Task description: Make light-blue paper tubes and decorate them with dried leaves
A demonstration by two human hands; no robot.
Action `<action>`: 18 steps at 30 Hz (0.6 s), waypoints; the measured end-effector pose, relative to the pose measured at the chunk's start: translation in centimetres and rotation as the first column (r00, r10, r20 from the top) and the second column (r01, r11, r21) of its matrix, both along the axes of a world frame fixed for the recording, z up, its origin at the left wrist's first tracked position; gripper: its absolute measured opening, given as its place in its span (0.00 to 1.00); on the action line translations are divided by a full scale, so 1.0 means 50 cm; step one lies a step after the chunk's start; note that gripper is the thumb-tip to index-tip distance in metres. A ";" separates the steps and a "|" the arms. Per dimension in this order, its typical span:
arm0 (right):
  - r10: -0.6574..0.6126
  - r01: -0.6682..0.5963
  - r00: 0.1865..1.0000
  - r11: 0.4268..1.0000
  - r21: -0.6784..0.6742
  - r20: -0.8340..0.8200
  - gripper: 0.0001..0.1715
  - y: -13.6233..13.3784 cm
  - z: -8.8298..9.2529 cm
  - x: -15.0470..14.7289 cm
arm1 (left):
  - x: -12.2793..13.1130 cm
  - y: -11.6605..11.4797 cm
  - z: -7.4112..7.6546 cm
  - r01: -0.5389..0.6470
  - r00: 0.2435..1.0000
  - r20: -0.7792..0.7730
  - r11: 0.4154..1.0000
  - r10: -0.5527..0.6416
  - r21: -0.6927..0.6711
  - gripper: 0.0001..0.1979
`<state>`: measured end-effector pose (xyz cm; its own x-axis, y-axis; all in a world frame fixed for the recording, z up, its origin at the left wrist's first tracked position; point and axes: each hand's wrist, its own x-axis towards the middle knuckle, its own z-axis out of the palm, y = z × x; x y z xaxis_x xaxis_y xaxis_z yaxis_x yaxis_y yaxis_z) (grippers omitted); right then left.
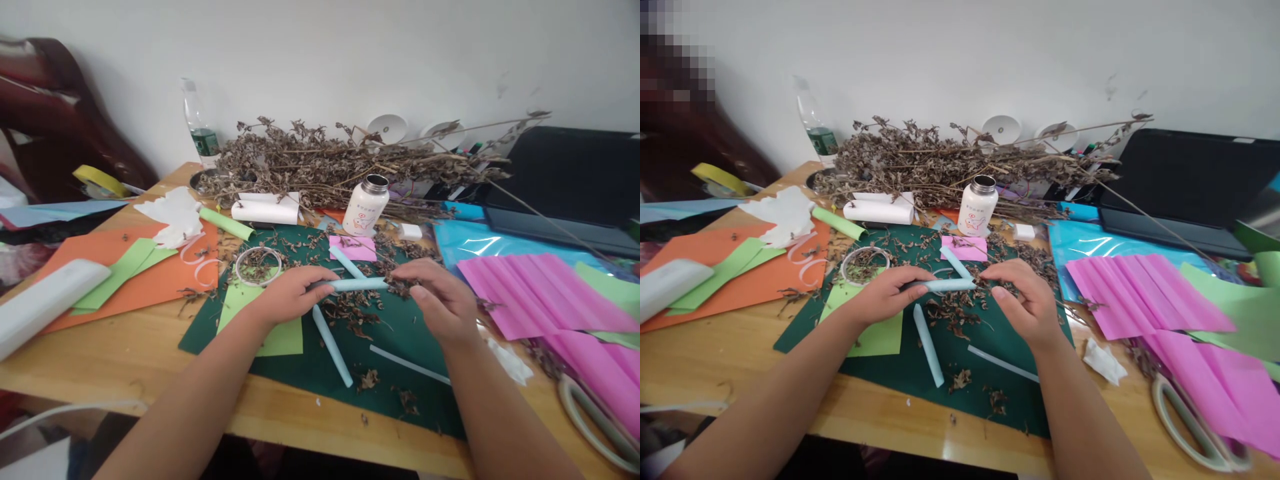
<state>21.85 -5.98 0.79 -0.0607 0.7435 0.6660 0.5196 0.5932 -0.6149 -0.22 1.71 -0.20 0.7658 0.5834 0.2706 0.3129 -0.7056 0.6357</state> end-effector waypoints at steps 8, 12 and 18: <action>-0.027 0.029 0.996 0.999 -0.027 0.080 0.11 0.000 0.007 0.001 | -0.001 0.002 0.002 -0.004 1.000 0.002 1.000 0.004 -0.030 0.13; -0.029 0.030 0.993 1.000 -0.001 0.118 0.11 -0.002 0.010 0.002 | 0.000 0.001 0.001 -0.011 1.000 0.012 1.000 0.012 -0.020 0.13; 0.096 -0.084 0.956 0.995 -0.055 0.276 0.12 0.003 0.013 0.011 | 0.001 -0.001 0.003 0.005 1.000 0.008 1.000 -0.005 0.017 0.13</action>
<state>22.42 -5.84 1.43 -0.3072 0.7534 0.5814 0.6191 0.6222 -0.4792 -0.14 1.64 -0.05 0.7667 0.5747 0.2863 0.3043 -0.7179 0.6261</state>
